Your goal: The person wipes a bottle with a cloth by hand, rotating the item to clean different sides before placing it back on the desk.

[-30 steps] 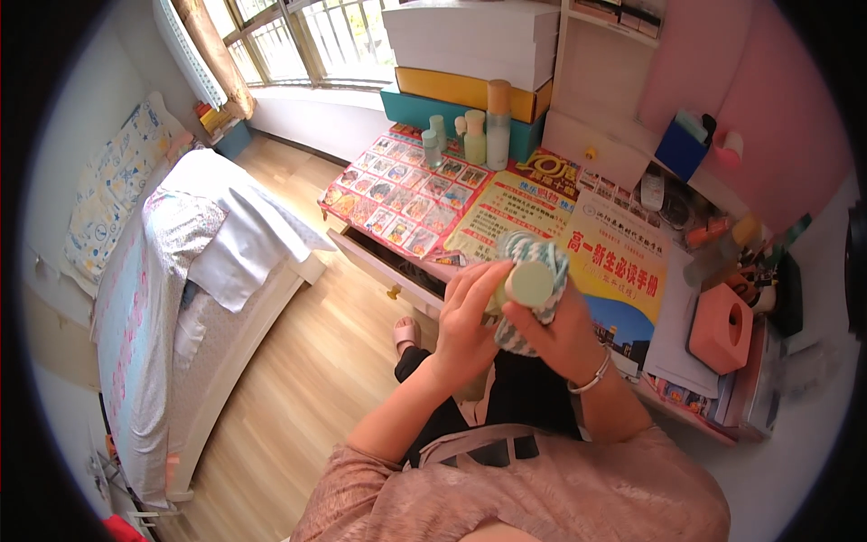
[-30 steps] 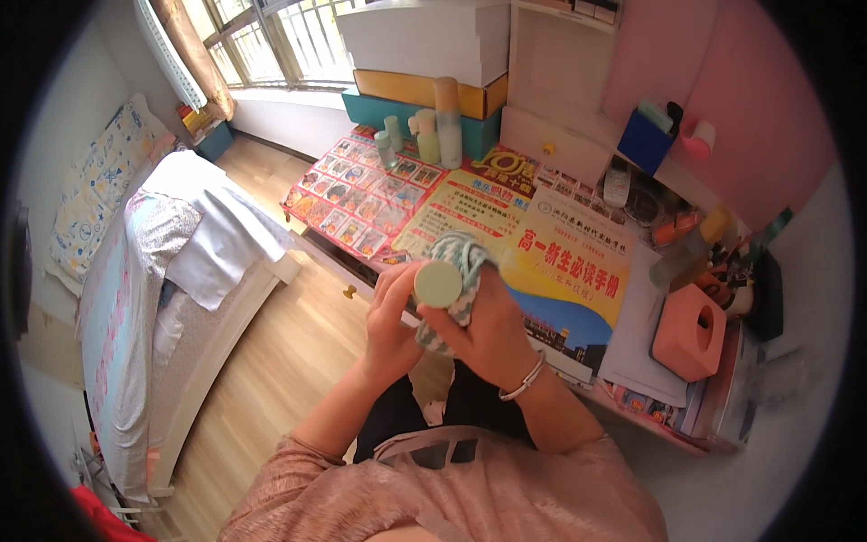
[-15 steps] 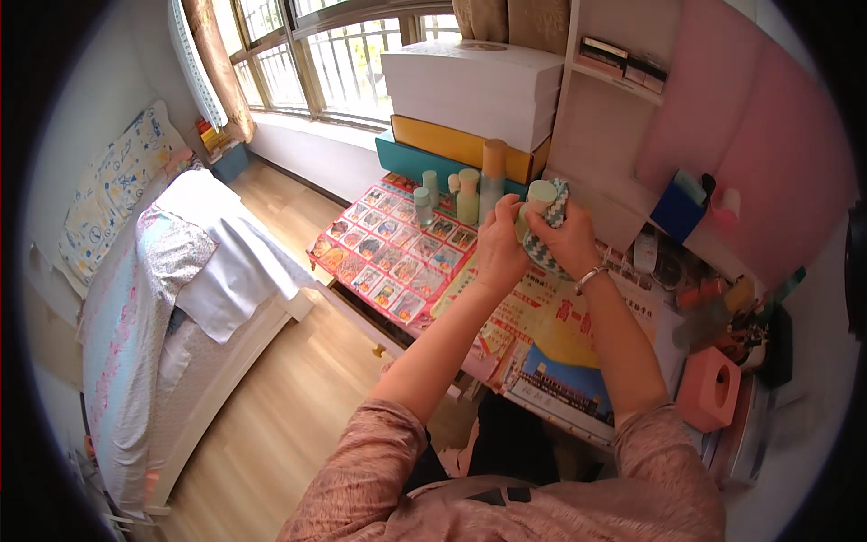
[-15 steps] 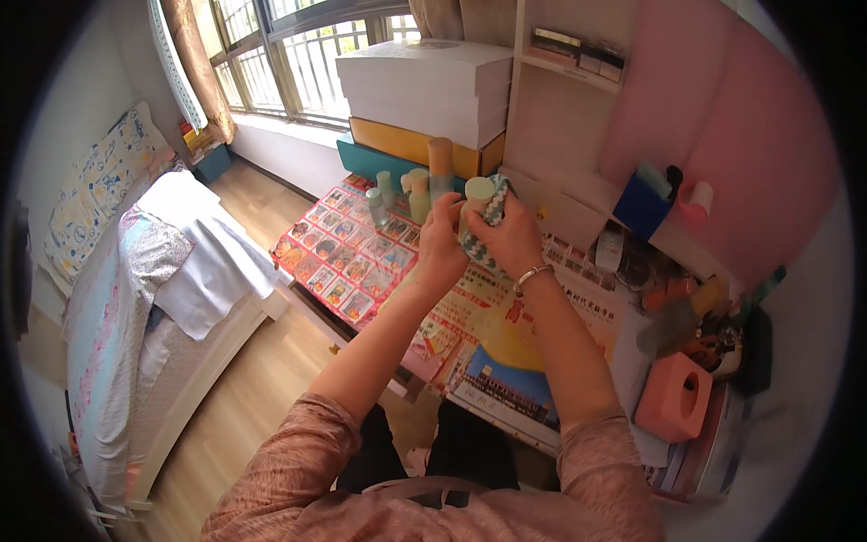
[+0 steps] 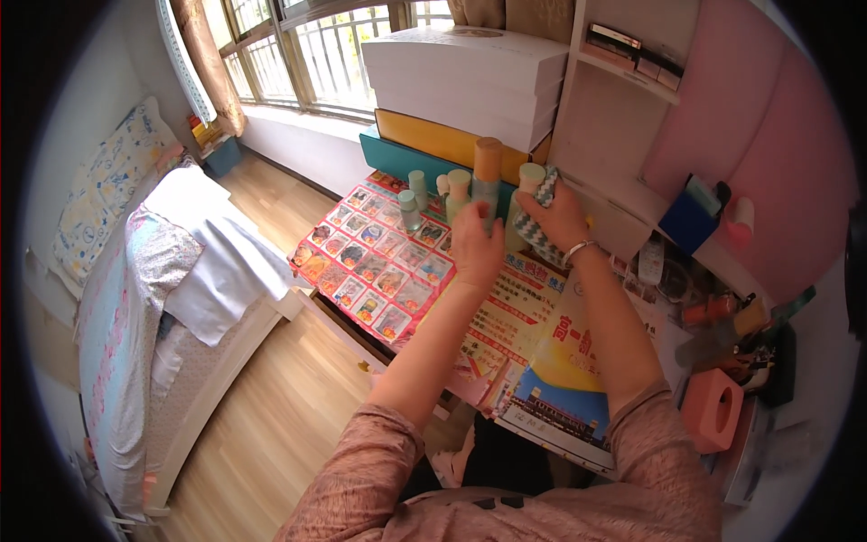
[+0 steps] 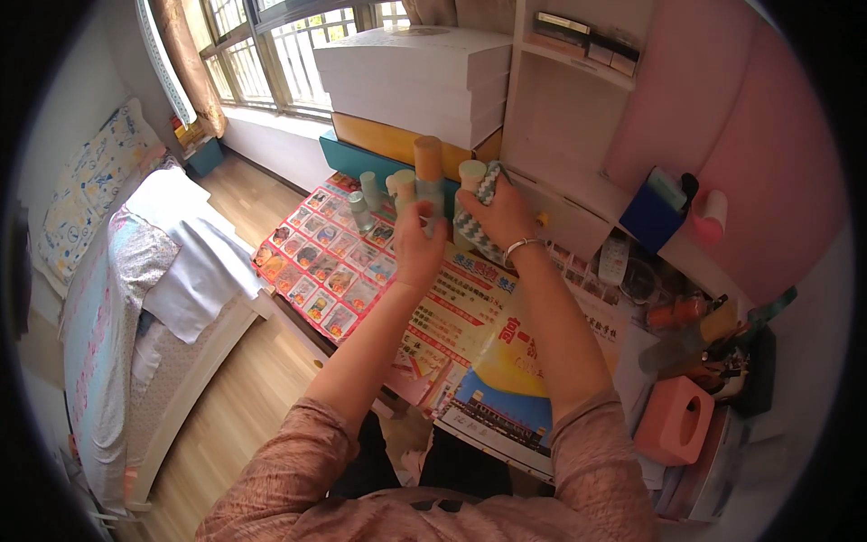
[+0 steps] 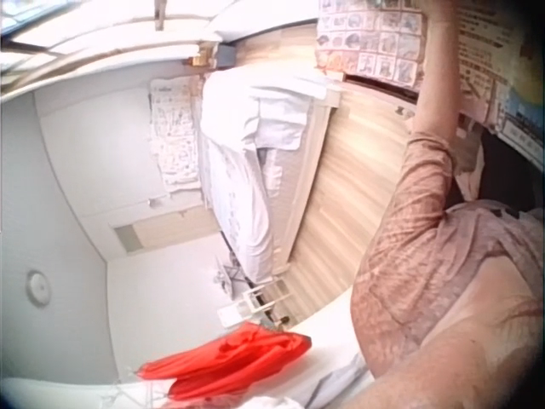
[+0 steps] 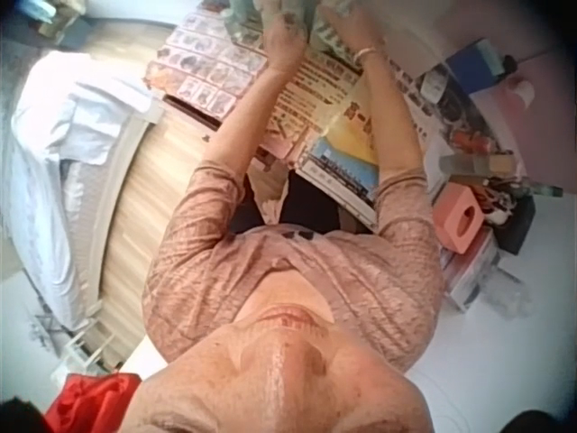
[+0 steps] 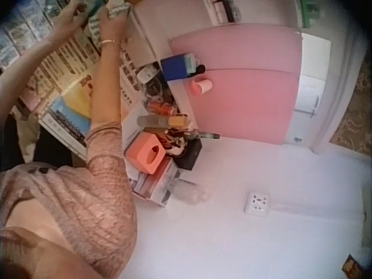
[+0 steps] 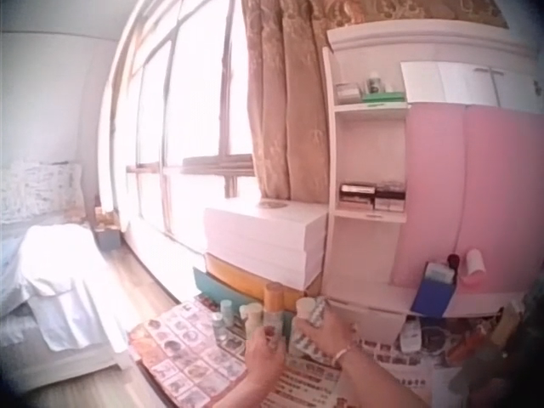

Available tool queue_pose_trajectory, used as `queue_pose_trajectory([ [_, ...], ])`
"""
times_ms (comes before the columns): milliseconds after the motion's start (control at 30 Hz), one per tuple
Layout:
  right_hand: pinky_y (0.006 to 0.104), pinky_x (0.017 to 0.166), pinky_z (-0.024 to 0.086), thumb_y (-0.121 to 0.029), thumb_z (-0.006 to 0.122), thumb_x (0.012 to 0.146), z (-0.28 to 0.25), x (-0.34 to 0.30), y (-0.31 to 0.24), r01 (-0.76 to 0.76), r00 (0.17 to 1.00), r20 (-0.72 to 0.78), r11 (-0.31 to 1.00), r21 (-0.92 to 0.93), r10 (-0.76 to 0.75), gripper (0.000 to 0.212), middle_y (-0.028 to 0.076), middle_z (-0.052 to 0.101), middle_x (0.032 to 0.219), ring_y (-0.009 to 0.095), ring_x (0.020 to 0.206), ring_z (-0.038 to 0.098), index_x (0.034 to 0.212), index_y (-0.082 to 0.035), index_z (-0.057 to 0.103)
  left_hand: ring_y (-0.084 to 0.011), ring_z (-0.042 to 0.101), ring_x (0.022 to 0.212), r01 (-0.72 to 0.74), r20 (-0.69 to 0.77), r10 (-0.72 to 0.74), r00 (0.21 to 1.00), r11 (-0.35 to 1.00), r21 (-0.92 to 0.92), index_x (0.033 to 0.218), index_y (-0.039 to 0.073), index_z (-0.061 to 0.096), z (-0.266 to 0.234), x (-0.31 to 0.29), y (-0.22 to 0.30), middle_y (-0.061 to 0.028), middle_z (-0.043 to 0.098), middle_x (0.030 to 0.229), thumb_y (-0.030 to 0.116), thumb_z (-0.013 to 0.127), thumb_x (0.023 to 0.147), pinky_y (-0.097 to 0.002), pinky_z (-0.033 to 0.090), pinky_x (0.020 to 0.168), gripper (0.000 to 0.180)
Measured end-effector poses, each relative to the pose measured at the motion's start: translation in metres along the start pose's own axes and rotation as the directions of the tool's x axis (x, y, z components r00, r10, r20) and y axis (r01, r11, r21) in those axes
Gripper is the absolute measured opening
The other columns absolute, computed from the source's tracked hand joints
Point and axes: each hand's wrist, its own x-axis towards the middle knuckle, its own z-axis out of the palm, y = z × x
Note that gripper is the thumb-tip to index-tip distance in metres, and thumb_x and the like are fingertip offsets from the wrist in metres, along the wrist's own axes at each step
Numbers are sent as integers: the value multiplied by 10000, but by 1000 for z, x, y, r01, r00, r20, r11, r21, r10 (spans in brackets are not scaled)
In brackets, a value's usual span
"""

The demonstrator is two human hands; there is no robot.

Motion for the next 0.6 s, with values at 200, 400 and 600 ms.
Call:
queue_pose_trajectory([
  [200,358,661,447,-471,467,799,-12,-6,2,-10,999,31,998,58,8,524,173,590,794,311,740,575,981,20,486,-337,453,919,58,-200,-26,979,986,155,1035,5,414,7,7,-1,-166,466,984,150,616,698,-386,395,743,419],
  [400,383,604,433,-525,331,836,-26,-13,-18,-120,992,13,984,-134,123,589,191,570,731,337,675,553,939,34,484,-326,458,921,116,-254,-55,966,966,233,1097,24,409,16,9,-7,-144,464,974,232,643,685,-383,404,727,518],
  [600,389,611,431,-518,308,846,-19,-22,-23,-84,996,0,991,-105,85,592,207,558,719,359,694,543,891,42,493,-332,457,925,180,-230,-122,965,951,250,1079,26,441,19,9,-11,-145,462,961,242,644,684,-383,405,724,493],
])
